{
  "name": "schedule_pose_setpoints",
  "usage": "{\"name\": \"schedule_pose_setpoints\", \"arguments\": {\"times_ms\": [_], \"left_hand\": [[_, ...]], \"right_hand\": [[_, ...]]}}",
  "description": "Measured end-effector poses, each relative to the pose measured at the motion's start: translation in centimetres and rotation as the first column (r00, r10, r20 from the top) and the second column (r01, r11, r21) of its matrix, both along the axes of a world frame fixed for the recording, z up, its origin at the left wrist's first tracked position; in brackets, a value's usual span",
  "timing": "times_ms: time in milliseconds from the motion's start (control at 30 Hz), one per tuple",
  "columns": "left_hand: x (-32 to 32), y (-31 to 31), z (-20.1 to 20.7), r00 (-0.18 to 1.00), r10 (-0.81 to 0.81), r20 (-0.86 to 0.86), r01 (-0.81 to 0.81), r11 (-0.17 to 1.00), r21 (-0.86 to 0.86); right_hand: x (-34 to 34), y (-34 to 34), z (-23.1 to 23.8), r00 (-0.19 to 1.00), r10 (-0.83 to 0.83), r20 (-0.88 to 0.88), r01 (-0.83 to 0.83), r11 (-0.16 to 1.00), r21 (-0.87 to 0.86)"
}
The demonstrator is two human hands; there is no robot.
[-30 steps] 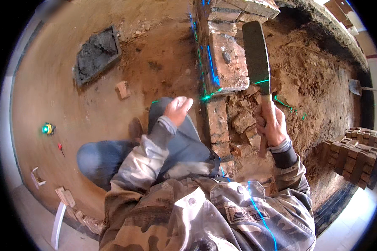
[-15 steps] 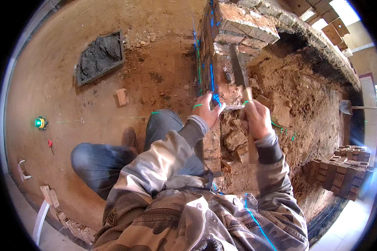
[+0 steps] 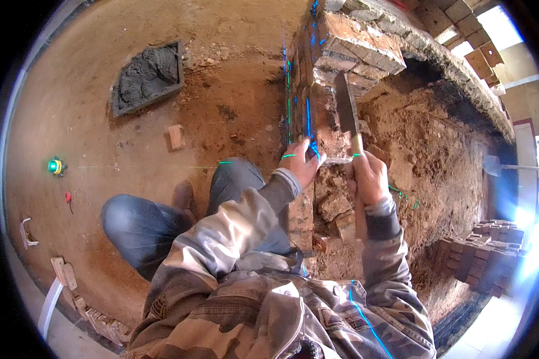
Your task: The person scoops mortar with a trowel and spreads it onto a brick wall. They then place a brick onto the mortar, tap it into position, and scrape away excess mortar. This process is repeated to build the wall.
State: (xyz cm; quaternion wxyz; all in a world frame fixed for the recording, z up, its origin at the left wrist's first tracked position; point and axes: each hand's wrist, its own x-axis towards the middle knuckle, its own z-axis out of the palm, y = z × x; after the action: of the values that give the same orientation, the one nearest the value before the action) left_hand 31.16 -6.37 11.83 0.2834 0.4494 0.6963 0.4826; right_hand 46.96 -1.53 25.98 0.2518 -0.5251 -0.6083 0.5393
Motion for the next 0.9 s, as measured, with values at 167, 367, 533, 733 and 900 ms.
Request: {"name": "schedule_pose_setpoints", "arguments": {"times_ms": [167, 367, 533, 733, 900], "left_hand": [[-0.2, -0.7, -0.7, 0.999, -0.011, -0.034, 0.013, 0.998, 0.056], [0.0, -0.5, 0.1, 0.998, -0.012, 0.057, 0.011, 1.0, 0.023], [1.5, 0.0, -5.2, 0.967, 0.059, 0.249, -0.053, 0.998, -0.029], [0.6, 0.5, -5.0, 0.911, -0.005, 0.412, 0.042, 0.996, -0.081], [-2.8, 0.8, 2.4, 0.65, -0.129, 0.749, 0.242, 0.969, -0.043]], "right_hand": [[-1.1, -2.4, 1.9, 0.987, -0.083, -0.14, 0.08, 0.996, -0.029], [-0.9, -1.9, 1.5, 0.997, -0.066, -0.039, 0.065, 0.997, -0.028], [-1.1, -1.0, 0.6, 0.996, -0.073, -0.052, 0.067, 0.991, -0.113], [-0.7, -1.6, -0.1, 0.994, -0.017, 0.105, 0.021, 0.999, -0.033], [0.7, -3.1, 2.9, 0.992, -0.119, -0.042, 0.114, 0.988, -0.105]]}}
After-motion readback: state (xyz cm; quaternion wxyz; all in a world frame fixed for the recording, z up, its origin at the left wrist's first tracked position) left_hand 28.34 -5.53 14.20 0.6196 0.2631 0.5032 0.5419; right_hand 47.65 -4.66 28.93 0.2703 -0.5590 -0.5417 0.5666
